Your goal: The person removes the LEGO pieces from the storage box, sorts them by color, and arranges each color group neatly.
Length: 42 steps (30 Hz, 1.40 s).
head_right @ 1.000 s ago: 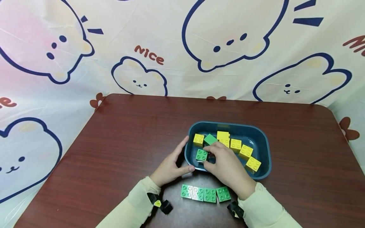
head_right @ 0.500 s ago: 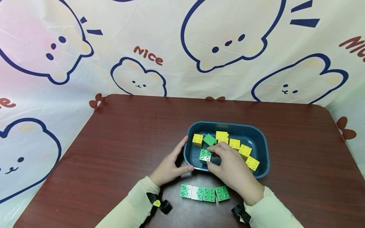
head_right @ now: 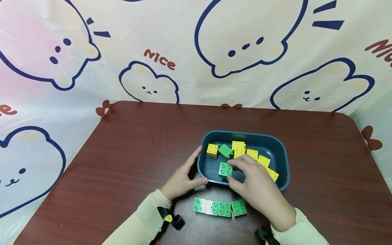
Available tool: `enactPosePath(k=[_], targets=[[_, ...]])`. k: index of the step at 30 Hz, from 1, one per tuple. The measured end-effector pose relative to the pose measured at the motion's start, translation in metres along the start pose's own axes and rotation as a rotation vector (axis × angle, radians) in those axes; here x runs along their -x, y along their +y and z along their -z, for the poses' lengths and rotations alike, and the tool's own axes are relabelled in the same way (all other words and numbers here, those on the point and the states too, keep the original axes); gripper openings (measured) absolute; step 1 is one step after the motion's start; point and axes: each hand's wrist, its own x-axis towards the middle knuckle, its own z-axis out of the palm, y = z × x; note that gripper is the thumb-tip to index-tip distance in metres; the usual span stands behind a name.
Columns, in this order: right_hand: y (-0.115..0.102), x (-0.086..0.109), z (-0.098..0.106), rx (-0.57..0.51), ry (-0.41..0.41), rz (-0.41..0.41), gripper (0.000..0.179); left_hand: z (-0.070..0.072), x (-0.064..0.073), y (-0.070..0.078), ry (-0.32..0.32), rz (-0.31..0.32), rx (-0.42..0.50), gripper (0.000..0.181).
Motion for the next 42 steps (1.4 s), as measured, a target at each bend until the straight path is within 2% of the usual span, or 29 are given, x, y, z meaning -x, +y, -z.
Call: enactPosePath(k=[15,26,33,42], targets=[[0.0,0.019,0.009,0.022,0.07,0.006,0.039,0.003,0.001,0.0,-0.005,0.02,-0.014,0.099],[0.006,0.033,0.014,0.038,0.114,0.022,0.046,0.001,0.001,0.001,-0.008,0.01,-0.015,0.1],[0.008,0.043,0.016,0.065,0.105,0.028,0.047,0.001,0.0,0.0,-0.011,0.011,-0.013,0.1],[0.013,0.057,0.018,0.038,0.109,0.047,0.051,0.0,0.0,0.0,-0.008,0.008,-0.012,0.099]])
